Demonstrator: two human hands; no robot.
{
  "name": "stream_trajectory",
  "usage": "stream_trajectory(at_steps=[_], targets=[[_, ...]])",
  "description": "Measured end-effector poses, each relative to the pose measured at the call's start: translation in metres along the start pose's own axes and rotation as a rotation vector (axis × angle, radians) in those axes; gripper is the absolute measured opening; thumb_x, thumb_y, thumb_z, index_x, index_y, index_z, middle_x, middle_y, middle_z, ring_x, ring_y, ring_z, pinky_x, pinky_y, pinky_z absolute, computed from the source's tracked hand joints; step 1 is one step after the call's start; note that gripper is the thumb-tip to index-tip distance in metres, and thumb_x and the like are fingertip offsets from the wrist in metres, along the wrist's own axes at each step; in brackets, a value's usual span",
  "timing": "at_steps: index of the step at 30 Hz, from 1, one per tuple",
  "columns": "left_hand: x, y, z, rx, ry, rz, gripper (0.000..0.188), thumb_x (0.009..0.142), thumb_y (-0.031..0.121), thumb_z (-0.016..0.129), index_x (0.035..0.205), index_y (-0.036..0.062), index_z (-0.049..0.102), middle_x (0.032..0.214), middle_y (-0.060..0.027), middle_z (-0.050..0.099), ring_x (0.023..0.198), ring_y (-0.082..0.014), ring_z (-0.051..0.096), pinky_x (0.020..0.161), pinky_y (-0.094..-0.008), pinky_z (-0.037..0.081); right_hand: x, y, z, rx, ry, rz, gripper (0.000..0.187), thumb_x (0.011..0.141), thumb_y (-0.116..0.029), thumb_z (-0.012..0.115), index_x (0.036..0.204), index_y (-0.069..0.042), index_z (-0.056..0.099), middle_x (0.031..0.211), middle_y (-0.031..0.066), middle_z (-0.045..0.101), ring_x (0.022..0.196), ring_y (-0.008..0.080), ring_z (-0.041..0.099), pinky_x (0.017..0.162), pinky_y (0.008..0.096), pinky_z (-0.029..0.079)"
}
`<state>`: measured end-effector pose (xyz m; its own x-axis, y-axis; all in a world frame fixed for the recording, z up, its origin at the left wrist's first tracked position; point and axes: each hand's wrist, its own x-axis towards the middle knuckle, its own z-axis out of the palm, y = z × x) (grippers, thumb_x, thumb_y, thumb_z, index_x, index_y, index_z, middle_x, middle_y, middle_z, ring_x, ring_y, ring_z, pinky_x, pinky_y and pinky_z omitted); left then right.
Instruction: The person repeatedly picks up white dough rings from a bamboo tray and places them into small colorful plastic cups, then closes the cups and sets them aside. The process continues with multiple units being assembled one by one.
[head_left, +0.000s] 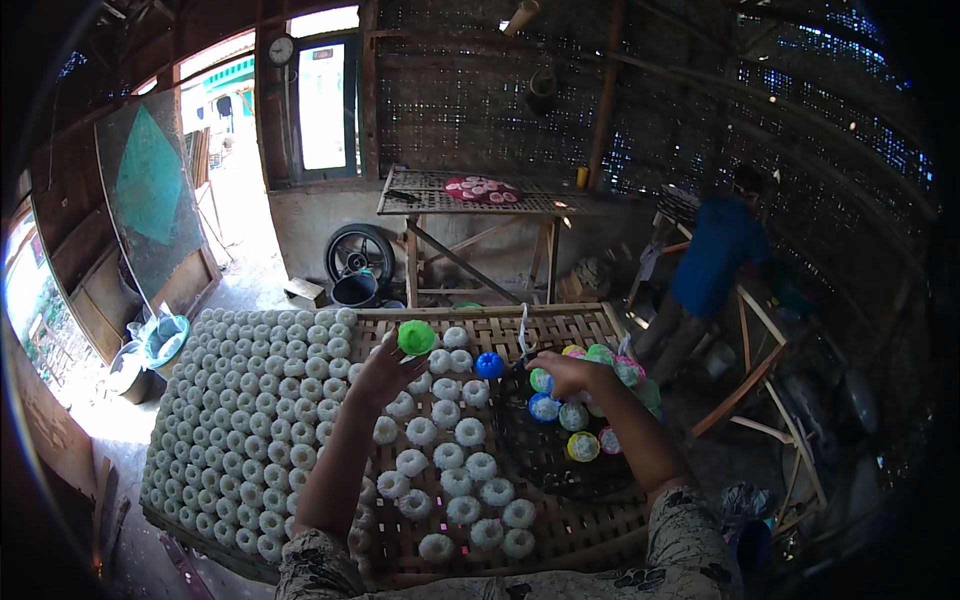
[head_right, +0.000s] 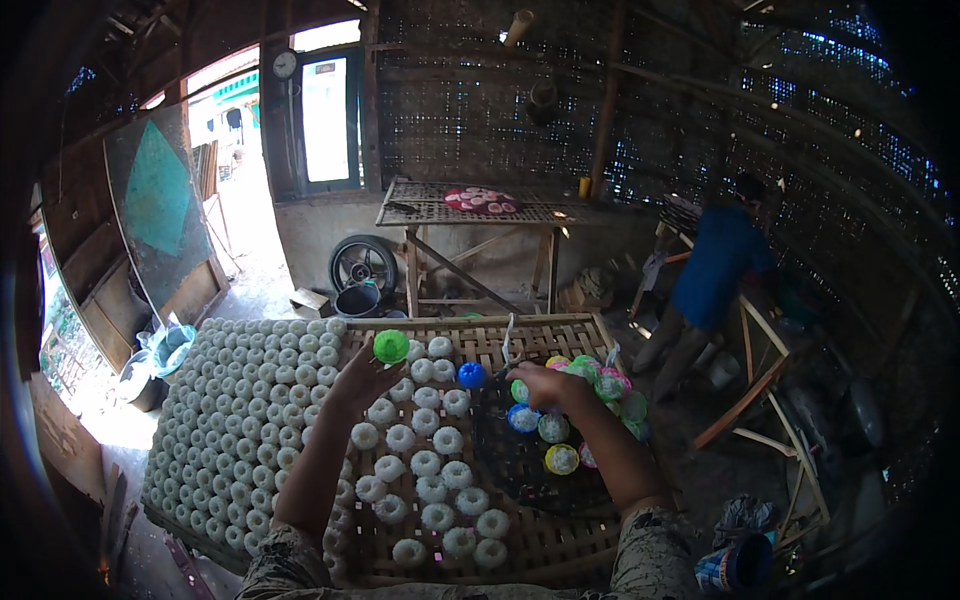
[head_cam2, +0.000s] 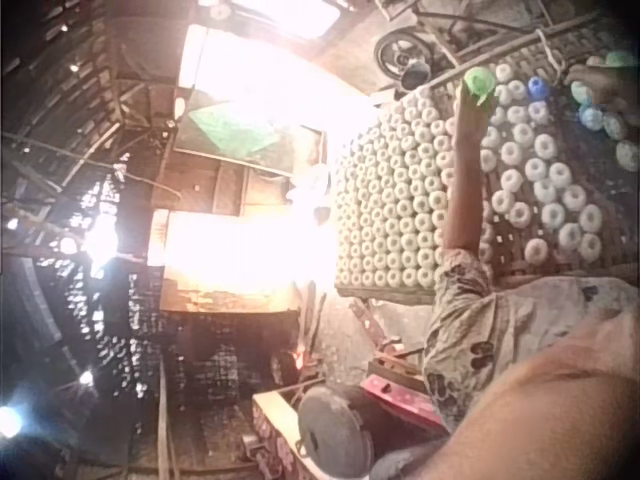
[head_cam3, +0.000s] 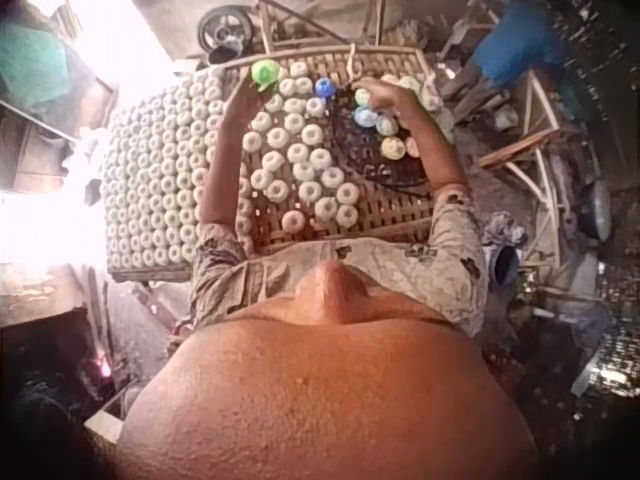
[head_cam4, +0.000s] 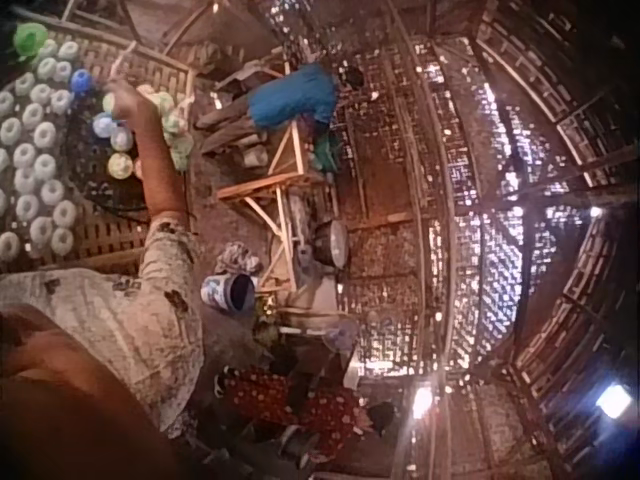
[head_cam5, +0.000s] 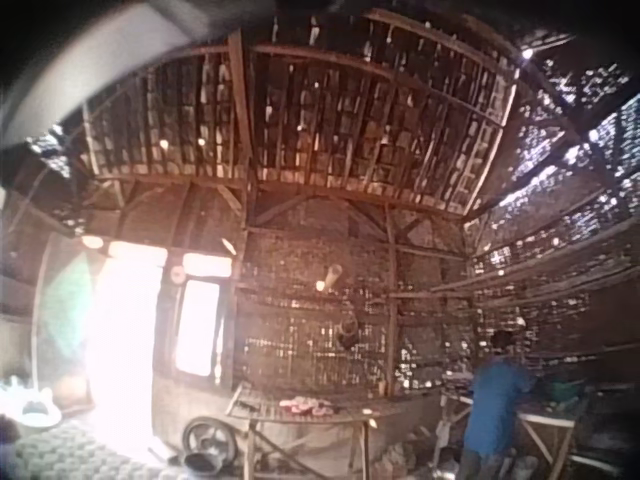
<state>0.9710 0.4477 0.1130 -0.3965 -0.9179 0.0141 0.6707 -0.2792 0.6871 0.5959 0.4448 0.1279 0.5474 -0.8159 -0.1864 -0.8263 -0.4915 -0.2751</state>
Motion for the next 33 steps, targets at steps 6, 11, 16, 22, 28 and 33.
stream_trajectory(at_steps=[6,11,16,22,28,33], targets=[[-0.02,-0.014,0.037,-0.205,-0.02,-0.06,0.046,0.095,0.045,0.05,0.125,0.0095,0.052,0.121,-0.0079,0.057,0.108,-0.0253,0.057,0.099,-0.0429,0.044,0.002,-0.013,-0.007,-0.023,-0.153,0.2,0.077,0.061,-0.002,0.073,0.133,-0.015,0.047,0.131,0.014,0.042,0.121,0.0319,0.047,0.099,0.0388,0.043],[-0.042,-0.023,0.034,-0.457,0.08,-0.077,0.045,0.09,0.043,0.06,0.119,0.0093,0.053,0.119,-0.0113,0.054,0.11,-0.0299,0.055,0.094,-0.042,0.049,0.057,-0.004,-0.028,-0.056,0.036,0.105,0.053,0.065,-0.016,0.075,0.115,-0.013,0.061,0.116,0.0157,0.057,0.111,0.0313,0.055,0.092,0.04,0.047],[-0.07,-0.033,0.037,-0.583,0.107,-0.112,0.049,0.087,0.045,0.063,0.118,0.0084,0.053,0.116,-0.0153,0.052,0.1,-0.0305,0.056,0.089,-0.0418,0.05,0.125,0.0,-0.007,0.017,0.058,0.101,0.061,0.064,-0.026,0.079,0.119,-0.009,0.058,0.122,0.0151,0.058,0.113,0.0309,0.056,0.094,0.0383,0.046],[-0.113,-0.018,0.028,-0.564,0.157,-0.089,0.052,0.089,0.049,0.059,0.116,0.0058,0.052,0.116,-0.0149,0.055,0.099,-0.0294,0.056,0.088,-0.0414,0.048,0.144,-0.036,0.014,-0.002,-0.1,0.044,0.071,0.059,-0.024,0.081,0.122,-0.009,0.051,0.121,0.0153,0.057,0.112,0.0312,0.056,0.092,0.0389,0.046],[-0.113,-0.033,0.019,-0.45,0.182,-0.069,0.055,0.092,0.051,0.052,0.118,0.0025,0.049,0.116,-0.0139,0.057,0.116,-0.0362,0.052,0.1,-0.0499,0.042,0.12,-0.07,-0.031,0.316,0.196,-0.158,0.065,0.07,-0.035,0.078,0.123,-0.009,0.05,0.12,0.0154,0.057,0.11,0.0291,0.057,0.092,0.0399,0.046],[-0.099,-0.052,0.045,-0.5,0.094,-0.189,0.06,0.093,0.053,0.049,0.119,-0.0009,0.046,0.116,-0.0179,0.055,0.116,-0.0393,0.051,0.103,-0.0509,0.041,0.079,-0.135,-0.06,0.537,-0.05,-0.232,0.064,0.078,-0.044,0.075,0.125,-0.008,0.051,0.122,0.013,0.058,0.111,0.0247,0.056,0.093,0.0387,0.046]])
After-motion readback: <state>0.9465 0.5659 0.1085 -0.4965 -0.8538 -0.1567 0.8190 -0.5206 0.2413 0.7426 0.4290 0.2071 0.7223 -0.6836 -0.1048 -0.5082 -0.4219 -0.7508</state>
